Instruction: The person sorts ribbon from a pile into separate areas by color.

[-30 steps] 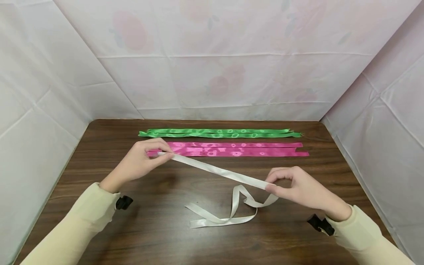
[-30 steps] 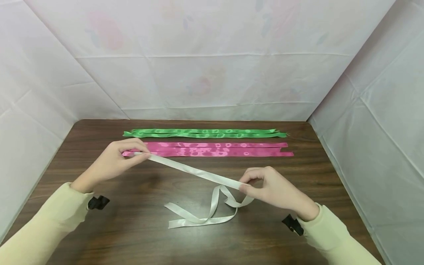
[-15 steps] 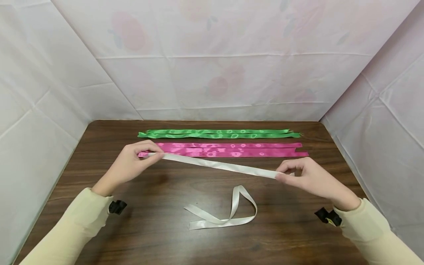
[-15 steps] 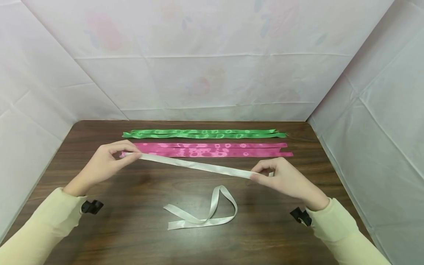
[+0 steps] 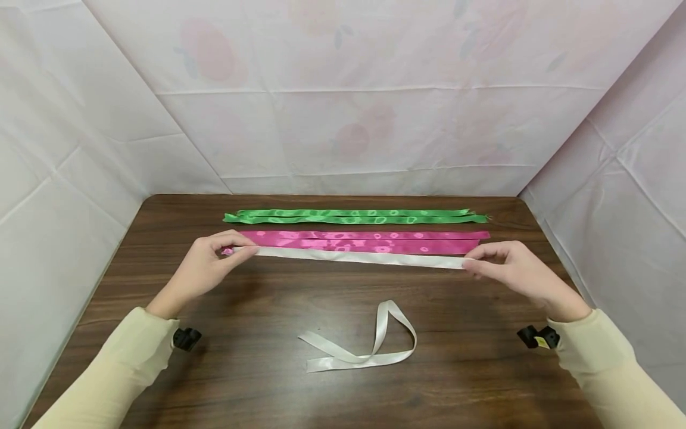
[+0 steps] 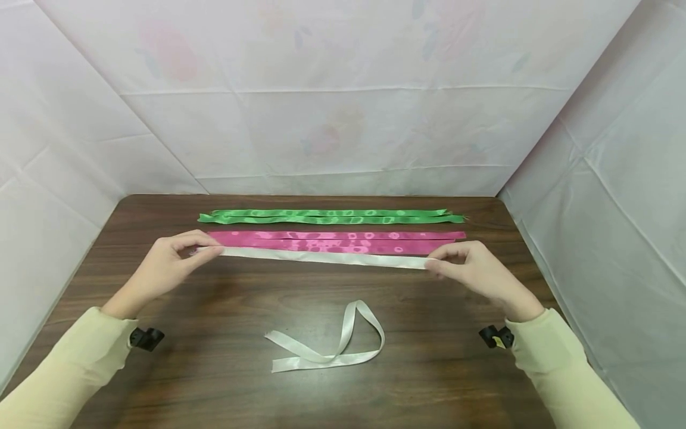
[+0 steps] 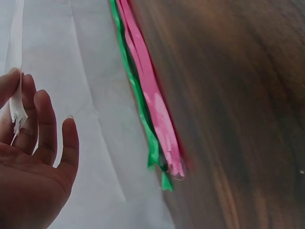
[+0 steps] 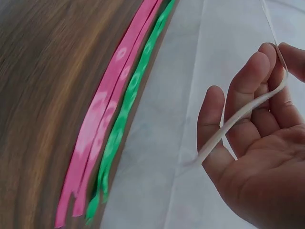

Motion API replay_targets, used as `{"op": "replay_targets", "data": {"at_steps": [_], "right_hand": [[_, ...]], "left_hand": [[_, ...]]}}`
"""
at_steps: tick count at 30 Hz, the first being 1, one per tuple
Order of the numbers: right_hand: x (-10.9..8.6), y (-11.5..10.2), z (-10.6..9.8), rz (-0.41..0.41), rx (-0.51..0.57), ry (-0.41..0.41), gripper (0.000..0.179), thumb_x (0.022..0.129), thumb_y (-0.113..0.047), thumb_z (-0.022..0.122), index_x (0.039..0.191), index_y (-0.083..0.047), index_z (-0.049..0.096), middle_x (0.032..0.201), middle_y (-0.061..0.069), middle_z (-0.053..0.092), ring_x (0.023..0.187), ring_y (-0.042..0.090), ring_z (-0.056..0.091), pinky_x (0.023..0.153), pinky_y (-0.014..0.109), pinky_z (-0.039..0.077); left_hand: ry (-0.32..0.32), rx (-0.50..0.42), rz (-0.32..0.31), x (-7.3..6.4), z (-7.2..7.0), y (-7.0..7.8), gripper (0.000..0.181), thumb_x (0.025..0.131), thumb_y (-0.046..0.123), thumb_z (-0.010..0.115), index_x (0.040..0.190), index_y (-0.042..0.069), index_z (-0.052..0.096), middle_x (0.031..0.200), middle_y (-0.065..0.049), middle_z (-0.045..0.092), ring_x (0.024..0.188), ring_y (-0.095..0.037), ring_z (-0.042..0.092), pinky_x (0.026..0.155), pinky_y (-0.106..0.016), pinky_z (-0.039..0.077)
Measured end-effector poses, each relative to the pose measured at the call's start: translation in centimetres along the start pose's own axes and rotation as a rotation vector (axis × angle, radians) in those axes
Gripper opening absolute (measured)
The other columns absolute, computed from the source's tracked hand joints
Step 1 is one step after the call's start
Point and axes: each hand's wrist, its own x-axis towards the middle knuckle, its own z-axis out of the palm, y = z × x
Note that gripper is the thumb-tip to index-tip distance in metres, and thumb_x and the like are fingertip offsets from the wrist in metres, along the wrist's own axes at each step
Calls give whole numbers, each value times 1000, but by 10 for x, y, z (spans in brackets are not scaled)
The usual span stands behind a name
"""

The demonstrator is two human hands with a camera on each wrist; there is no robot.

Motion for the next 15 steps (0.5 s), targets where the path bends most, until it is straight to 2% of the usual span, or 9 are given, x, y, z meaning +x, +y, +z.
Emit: {"op": "replay_targets", "data": {"at_steps": [3,8,15], "right_hand": [[4,11,-5,37,27,3,28,99,-36,70,109,-10,75,94,-5,74,90,13,69,82,26,54],[9,29,-12,68,62,29,35,100,-36,68,118,-6,72,96,-9,74,90,9,69,82,24,57],[15,47,-16,117,17,70,42,100,-42,67,120,-5,73,96,-9,72,89,7,65,81,25,54]], "left_hand": [[-11,0,-32,-1,0,-5,6,96,25,75,100,24,80,95,3,77,80,0,60,73,-14,48],[-37,1,-69,-2,2,-12,9,97,27,74,100,21,79,95,-3,77,78,-2,60,69,-16,48],[-26,13,-93,-3,9,-22,8,94,27,78,96,20,79,92,1,77,75,-2,59,68,-17,49]]}}
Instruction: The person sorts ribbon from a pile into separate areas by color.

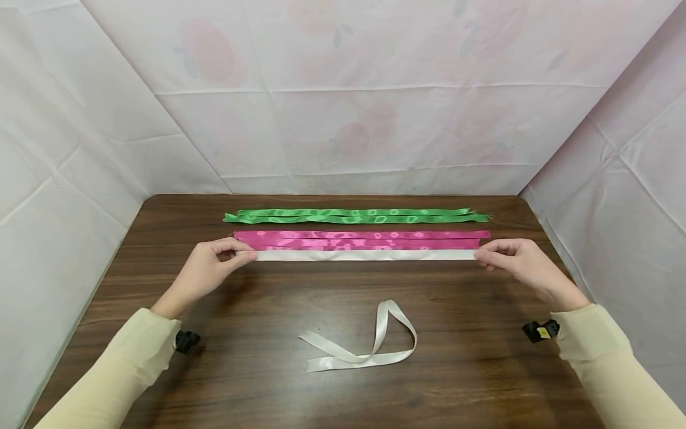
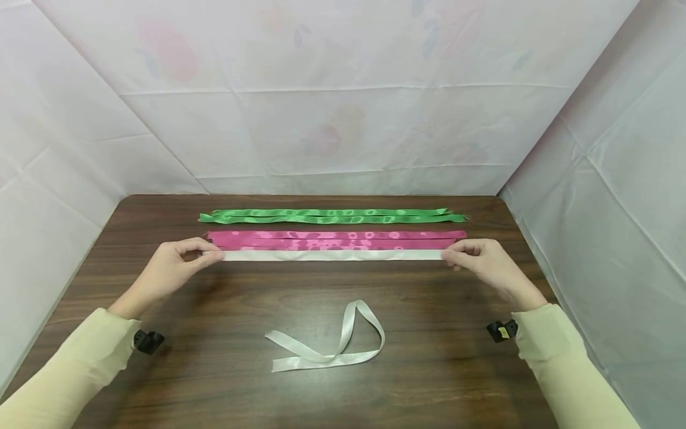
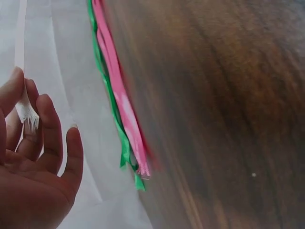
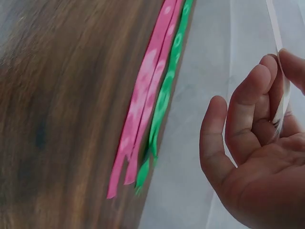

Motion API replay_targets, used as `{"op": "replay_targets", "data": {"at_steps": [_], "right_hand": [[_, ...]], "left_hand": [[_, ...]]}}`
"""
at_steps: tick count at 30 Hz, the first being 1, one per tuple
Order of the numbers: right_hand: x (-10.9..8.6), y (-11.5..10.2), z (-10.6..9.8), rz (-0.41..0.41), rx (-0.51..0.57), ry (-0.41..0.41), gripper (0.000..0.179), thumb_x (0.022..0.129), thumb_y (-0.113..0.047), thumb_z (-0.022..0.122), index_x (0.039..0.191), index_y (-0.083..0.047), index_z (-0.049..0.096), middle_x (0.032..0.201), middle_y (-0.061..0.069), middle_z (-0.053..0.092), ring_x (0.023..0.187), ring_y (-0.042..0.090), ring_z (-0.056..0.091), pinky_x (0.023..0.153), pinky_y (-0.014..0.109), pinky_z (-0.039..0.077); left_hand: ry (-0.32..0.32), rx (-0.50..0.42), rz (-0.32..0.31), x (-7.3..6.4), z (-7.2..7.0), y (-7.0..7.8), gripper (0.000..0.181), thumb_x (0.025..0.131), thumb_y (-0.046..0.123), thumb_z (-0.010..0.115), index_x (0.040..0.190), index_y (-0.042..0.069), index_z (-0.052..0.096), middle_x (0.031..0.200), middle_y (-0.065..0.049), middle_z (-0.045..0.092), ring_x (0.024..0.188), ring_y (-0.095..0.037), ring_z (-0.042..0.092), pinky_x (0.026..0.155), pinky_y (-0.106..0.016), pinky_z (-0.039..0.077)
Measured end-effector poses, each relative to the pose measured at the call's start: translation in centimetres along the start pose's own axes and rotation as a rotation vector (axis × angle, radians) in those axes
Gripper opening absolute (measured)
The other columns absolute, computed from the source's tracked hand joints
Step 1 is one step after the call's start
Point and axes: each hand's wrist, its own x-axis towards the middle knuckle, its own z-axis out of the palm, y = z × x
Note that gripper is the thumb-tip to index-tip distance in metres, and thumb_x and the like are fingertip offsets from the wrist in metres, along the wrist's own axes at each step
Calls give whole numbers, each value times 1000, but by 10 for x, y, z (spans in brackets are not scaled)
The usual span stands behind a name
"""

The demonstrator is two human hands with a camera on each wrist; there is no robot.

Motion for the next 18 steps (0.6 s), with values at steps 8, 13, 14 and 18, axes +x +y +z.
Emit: {"op": "replay_targets", "data": {"at_steps": [8,13,14,18], "right_hand": [[9,16,2,53,-21,-2,49,98,-49,68,121,-6,73,102,-7,72,96,12,69,84,30,56],[13,23,6,53,-69,-12,51,99,-50,65,121,-5,73,108,4,73,96,14,70,86,35,55],[14,24,7,53,-79,-13,50,99,-50,65,121,-5,73,108,6,73,95,14,70,86,35,55],[17,29,10,40,-98,-14,46,101,-46,64,119,-5,74,103,6,75,90,9,68,81,32,54]], "left_hand": [[30,59,15,-1,7,-4,8,93,24,78,97,18,80,90,-1,78,71,-2,55,66,-16,44],[8,139,10,-1,10,-6,11,95,25,76,101,16,81,96,-2,79,80,-7,60,74,-20,46],[0,152,8,0,11,-6,12,96,25,75,102,16,80,98,-3,79,83,-10,62,76,-22,47],[-20,186,10,-1,15,-8,13,96,22,75,103,13,80,102,-6,80,94,-21,70,82,-31,51]]}}
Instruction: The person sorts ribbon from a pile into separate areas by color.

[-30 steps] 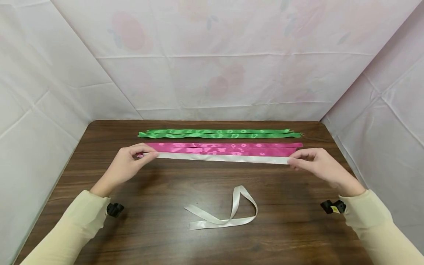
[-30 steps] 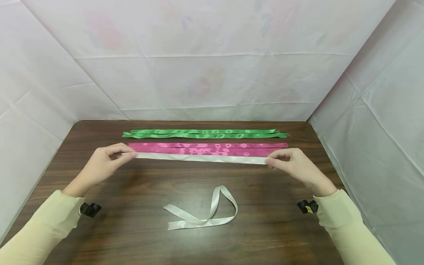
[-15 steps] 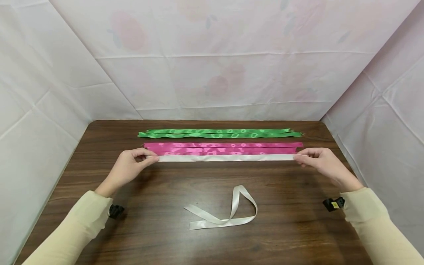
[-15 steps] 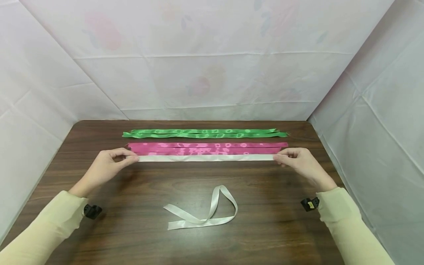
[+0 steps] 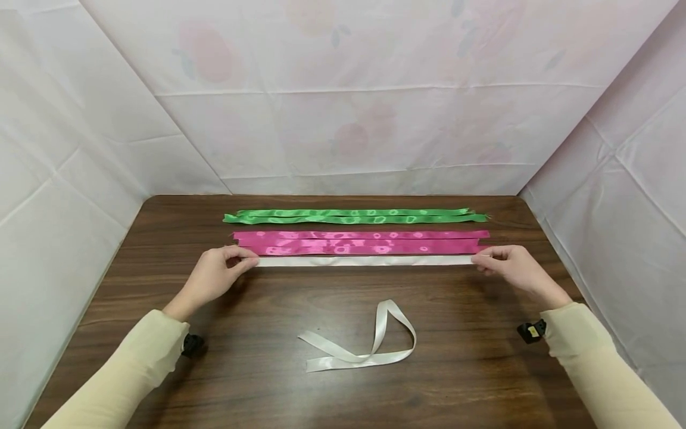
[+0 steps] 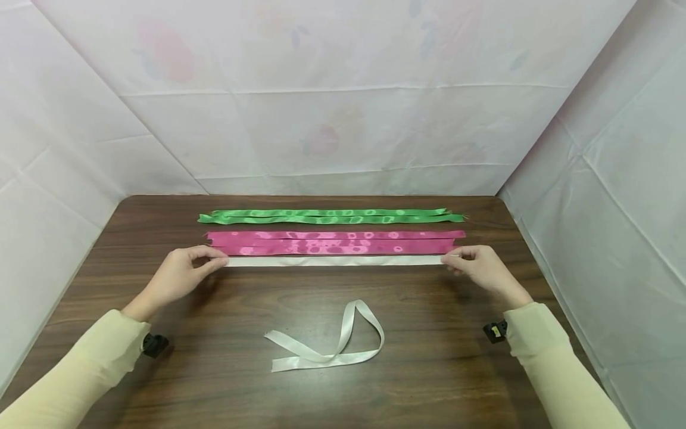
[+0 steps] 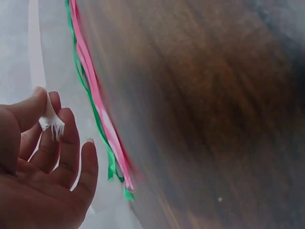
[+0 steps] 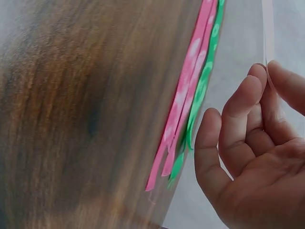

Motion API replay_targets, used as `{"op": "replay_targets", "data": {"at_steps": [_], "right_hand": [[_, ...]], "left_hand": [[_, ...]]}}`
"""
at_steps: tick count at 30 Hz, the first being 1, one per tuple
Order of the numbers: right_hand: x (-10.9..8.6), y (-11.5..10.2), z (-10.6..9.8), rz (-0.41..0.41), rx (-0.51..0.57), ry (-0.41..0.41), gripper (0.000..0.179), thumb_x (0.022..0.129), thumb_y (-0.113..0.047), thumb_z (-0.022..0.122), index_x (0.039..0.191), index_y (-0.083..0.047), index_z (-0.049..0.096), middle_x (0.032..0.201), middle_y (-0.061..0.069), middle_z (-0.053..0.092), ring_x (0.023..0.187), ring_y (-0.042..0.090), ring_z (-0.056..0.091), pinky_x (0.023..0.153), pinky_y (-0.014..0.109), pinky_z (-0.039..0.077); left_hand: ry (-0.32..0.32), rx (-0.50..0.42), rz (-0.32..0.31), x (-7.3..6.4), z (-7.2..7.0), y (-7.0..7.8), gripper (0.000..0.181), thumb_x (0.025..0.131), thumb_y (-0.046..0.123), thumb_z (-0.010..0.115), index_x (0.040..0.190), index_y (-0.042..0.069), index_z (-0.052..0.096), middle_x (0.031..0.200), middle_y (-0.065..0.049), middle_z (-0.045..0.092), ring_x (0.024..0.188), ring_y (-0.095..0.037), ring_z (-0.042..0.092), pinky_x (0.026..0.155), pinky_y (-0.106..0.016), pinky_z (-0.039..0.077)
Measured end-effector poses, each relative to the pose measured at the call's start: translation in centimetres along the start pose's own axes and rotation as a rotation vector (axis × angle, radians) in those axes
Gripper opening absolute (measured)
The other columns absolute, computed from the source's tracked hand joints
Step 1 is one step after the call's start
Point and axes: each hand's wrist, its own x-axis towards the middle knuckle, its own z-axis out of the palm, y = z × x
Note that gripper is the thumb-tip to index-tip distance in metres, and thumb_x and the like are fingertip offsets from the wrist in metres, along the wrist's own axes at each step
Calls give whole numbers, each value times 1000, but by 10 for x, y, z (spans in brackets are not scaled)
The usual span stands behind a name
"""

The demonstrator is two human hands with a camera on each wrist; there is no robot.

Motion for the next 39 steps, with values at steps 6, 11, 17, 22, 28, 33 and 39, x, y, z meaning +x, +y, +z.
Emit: {"op": "replay_targets", "data": {"at_steps": [6,11,17,22,28,33,39], "right_hand": [[3,4,7,-14,-30,9,43,101,-43,66,114,-3,75,98,4,73,83,5,65,74,28,52],[7,6,14,-6,-44,32,41,100,-42,68,110,-4,76,101,7,72,82,7,66,74,28,52],[12,9,24,19,-46,43,39,98,-42,70,104,-4,76,91,5,71,79,10,62,69,27,51],[16,13,31,8,-83,58,35,98,-39,70,99,-5,76,81,3,66,74,10,57,65,26,48],[21,15,38,-47,-150,88,28,99,-34,70,94,-7,76,76,2,66,71,12,56,65,28,45],[23,15,43,-54,-190,125,26,98,-32,71,90,-7,74,73,1,64,67,12,53,63,29,44],[25,15,47,-33,-236,174,27,98,-33,70,90,-8,71,71,-1,58,66,14,47,60,29,39]], "left_hand": [[-7,19,-7,-2,6,-3,12,95,20,76,101,11,81,101,-8,80,88,-21,69,76,-28,50],[-17,26,-34,-2,10,-6,12,94,21,77,99,11,81,99,-9,80,86,-21,68,77,-33,50],[-33,34,-67,-1,13,-7,13,94,21,77,98,10,81,99,-10,80,95,-28,71,85,-45,54],[-48,54,-81,0,14,-6,15,94,21,77,97,8,80,97,-11,79,89,-25,68,81,-43,52],[-70,87,-100,1,17,-5,14,94,24,77,94,10,80,91,-7,78,78,-18,62,72,-35,49],[-80,96,-120,2,19,-6,15,94,25,77,93,10,80,84,-5,76,73,-16,59,67,-31,45],[-68,112,-127,4,21,-4,14,92,26,78,88,13,79,80,-2,74,70,-15,59,63,-30,43]]}}
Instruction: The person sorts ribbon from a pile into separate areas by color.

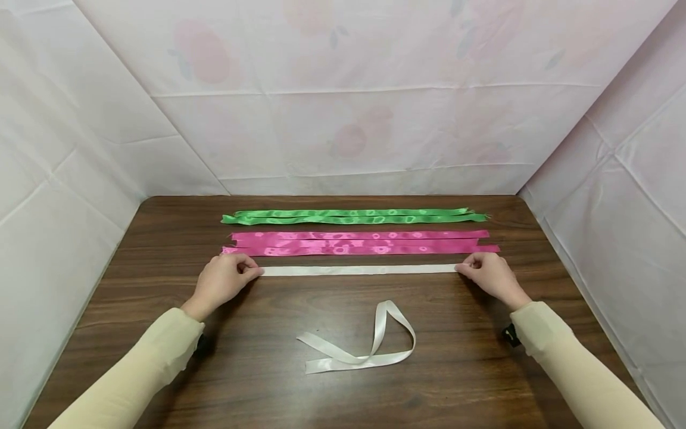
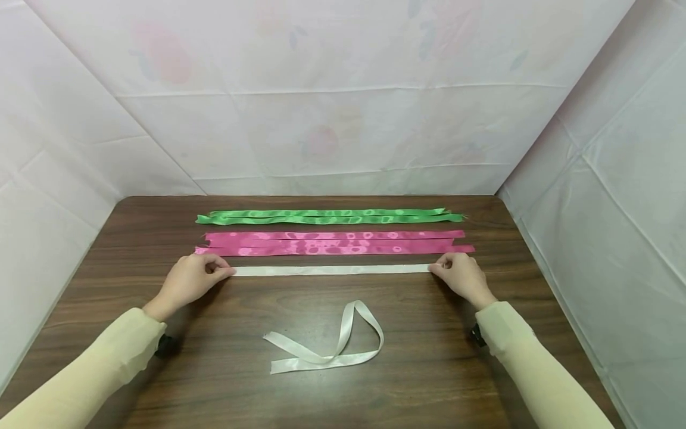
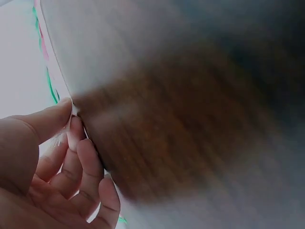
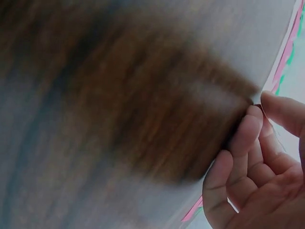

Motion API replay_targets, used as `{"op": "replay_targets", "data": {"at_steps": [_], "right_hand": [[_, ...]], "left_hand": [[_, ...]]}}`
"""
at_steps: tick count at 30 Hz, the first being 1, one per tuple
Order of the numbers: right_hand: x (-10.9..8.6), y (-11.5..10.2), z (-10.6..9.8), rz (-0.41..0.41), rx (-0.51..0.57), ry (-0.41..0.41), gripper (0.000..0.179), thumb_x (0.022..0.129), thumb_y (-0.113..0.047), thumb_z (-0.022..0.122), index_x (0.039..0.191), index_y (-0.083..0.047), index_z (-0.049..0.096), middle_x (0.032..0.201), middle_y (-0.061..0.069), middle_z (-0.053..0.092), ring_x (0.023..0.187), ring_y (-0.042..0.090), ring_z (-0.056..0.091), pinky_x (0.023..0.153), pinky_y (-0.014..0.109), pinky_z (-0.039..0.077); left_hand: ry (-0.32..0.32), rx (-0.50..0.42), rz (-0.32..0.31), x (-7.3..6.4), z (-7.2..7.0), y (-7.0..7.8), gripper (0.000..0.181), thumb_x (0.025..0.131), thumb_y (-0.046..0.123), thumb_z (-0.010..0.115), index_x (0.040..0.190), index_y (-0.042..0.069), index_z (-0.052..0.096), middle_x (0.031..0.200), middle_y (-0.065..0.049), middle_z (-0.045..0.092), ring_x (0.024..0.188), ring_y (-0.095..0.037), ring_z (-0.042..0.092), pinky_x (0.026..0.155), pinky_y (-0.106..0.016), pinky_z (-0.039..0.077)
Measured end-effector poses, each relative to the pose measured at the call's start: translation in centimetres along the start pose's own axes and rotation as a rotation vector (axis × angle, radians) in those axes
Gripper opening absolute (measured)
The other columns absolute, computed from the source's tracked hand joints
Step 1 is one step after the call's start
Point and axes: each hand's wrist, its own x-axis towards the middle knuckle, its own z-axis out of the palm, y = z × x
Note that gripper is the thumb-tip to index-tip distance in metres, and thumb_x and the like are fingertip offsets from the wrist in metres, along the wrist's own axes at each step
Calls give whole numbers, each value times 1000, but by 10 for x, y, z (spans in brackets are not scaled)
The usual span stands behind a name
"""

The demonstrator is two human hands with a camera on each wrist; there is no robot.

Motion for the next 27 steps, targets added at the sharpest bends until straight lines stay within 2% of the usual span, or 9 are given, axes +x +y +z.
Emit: {"op": "replay_targets", "data": {"at_steps": [12,21,27], "right_hand": [[0,-3,1,11,3,36,24,97,-32,72,91,-8,71,73,0,61,65,14,47,58,30,38],[-1,-3,0,16,-12,30,25,97,-30,72,98,-5,70,76,4,67,66,14,55,60,30,42],[-3,0,-5,38,-11,14,27,98,-31,70,101,-4,67,75,4,72,62,11,64,60,30,45]], "left_hand": [[8,-5,-8,0,0,1,13,91,26,79,84,15,77,76,0,72,68,-14,57,60,-30,41],[13,2,8,-1,0,-4,16,90,26,81,85,12,76,74,1,68,70,-14,58,67,-31,44],[9,1,16,-2,-5,-8,17,89,27,82,86,11,76,73,0,69,69,-14,58,67,-31,45]]}}
